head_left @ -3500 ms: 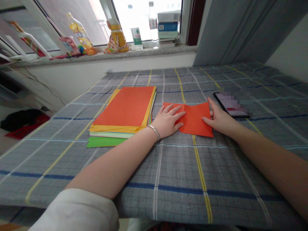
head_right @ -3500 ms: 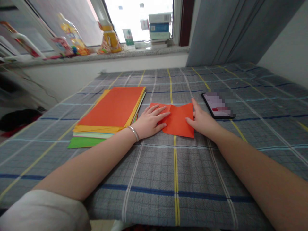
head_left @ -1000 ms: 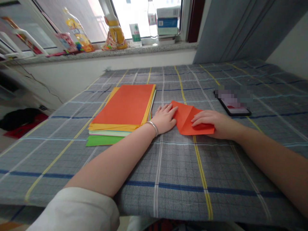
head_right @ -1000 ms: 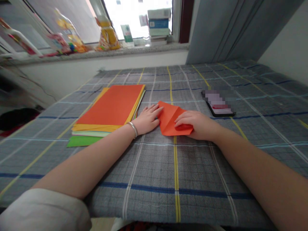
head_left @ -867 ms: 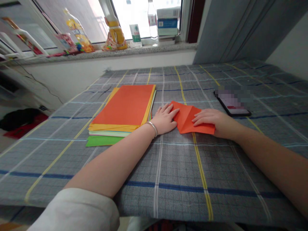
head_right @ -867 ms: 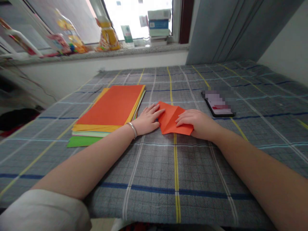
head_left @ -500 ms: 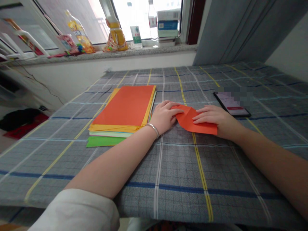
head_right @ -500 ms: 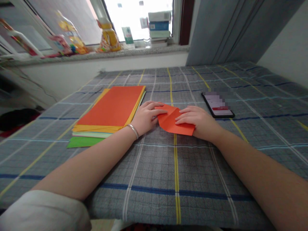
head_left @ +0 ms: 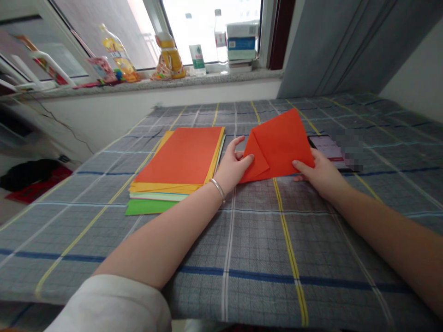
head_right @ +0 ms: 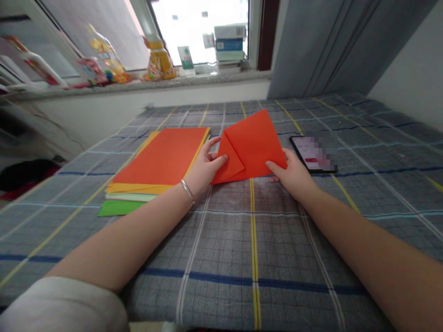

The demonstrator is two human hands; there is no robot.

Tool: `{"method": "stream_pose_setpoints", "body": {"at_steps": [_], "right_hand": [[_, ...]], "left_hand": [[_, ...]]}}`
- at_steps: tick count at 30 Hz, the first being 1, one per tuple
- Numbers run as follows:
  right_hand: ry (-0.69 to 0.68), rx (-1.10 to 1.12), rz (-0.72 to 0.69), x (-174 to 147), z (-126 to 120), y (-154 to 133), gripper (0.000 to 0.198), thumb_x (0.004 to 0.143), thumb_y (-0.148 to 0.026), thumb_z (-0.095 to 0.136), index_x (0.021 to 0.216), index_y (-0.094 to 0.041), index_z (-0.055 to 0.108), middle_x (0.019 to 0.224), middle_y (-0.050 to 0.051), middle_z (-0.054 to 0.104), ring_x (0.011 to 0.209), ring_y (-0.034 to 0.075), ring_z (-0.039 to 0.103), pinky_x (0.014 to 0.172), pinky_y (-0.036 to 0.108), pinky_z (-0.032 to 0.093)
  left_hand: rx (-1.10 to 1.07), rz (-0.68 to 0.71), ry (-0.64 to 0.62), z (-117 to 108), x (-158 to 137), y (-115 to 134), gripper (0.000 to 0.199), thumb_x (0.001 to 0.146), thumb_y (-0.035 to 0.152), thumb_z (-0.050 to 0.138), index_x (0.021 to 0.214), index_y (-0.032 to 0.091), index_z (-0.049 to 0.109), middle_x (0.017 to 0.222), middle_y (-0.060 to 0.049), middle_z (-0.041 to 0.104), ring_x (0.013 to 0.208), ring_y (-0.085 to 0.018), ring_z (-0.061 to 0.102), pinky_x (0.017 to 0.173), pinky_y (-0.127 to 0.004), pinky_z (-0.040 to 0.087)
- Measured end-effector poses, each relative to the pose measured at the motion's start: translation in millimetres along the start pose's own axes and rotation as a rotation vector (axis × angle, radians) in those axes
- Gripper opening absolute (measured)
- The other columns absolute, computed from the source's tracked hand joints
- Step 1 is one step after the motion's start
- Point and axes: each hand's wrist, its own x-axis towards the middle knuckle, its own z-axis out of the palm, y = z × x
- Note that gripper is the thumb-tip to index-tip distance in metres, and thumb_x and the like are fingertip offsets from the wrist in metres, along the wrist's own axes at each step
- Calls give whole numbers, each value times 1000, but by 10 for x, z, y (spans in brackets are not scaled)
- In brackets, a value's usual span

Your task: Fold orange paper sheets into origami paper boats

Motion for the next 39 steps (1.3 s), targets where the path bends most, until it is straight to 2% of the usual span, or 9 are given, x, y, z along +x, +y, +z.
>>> {"method": "stream_pose_setpoints", "body": {"at_steps": [6, 10, 14, 17, 22, 27, 30, 34, 39], "right_hand": [[38, 155, 209, -19, 8, -133, 47, 83, -31, 70, 124, -27, 48, 89, 4, 75, 70, 19, 73, 44, 24, 54], [-31, 13, 286, -53, 20, -153, 64, 76, -22, 74, 133, -25, 45, 87, 3, 73, 65, 18, 70, 41, 22, 49], [-55, -14, 244, -7, -41, -48, 64, 70, -12, 71, 129, -25, 50, 91, 2, 72, 73, 18, 70, 55, 26, 56], [-89, -51, 184, 76, -131, 49, 58, 73, -13, 65, 128, -25, 55, 97, 4, 73, 83, 21, 72, 68, 33, 60], [-136, -339, 34, 212, -244, 184, 61, 79, -21, 61, 140, -21, 53, 100, 8, 74, 91, 25, 72, 79, 41, 60], [-63, -654, -268, 196, -280, 111, 42, 81, -33, 63, 121, -21, 68, 121, 13, 71, 99, 29, 70, 91, 51, 56], [-158, -742, -401, 89, -253, -38, 32, 89, -45, 54, 95, -21, 75, 115, 13, 73, 113, 32, 65, 99, 51, 51], [-218, -761, -304, -53, -177, -171, 34, 82, -47, 64, 105, -24, 74, 98, 8, 76, 86, 27, 69, 80, 45, 56], [-344, -788, -677, -124, -141, -224, 10, 81, -28, 62, 86, -23, 69, 89, 7, 74, 88, 26, 67, 84, 42, 52]], "left_hand": [[-126, -144, 65, 126, -97, 8, 102, 79, 5, 64, 160, 31, 9, 106, -4, 72, 79, -14, 69, 72, -25, 56], [70, -141, -5, 136, -134, -30, 113, 80, 8, 68, 160, 35, -6, 104, -3, 71, 75, -13, 69, 69, -25, 56], [557, -177, -256, 47, -136, 81, 62, 97, 29, 53, 155, 22, 34, 68, 0, 66, 53, -14, 61, 57, -27, 51], [1000, 124, -149, -51, -105, 178, 32, 96, 31, 52, 120, 21, 70, 67, -1, 64, 64, -16, 63, 70, -32, 53], [1202, 435, -304, -195, -6, 139, 28, 90, 20, 61, 115, 20, 74, 108, -9, 69, 106, -22, 65, 102, -40, 48], [1181, 431, -652, -284, 52, 49, 43, 81, 33, 80, 122, 24, 71, 137, -10, 60, 131, -27, 53, 117, -46, 35], [1207, 460, -615, -260, 34, 24, 36, 80, 33, 81, 113, 23, 73, 133, -9, 63, 127, -27, 56, 114, -46, 38], [1272, 538, -435, -161, -30, -22, 12, 84, 27, 75, 95, 21, 71, 110, -5, 71, 109, -24, 63, 101, -43, 44], [1359, 584, -267, -91, -75, -59, 7, 86, 25, 71, 87, 19, 71, 97, -5, 73, 101, -26, 64, 95, -43, 46]]}}
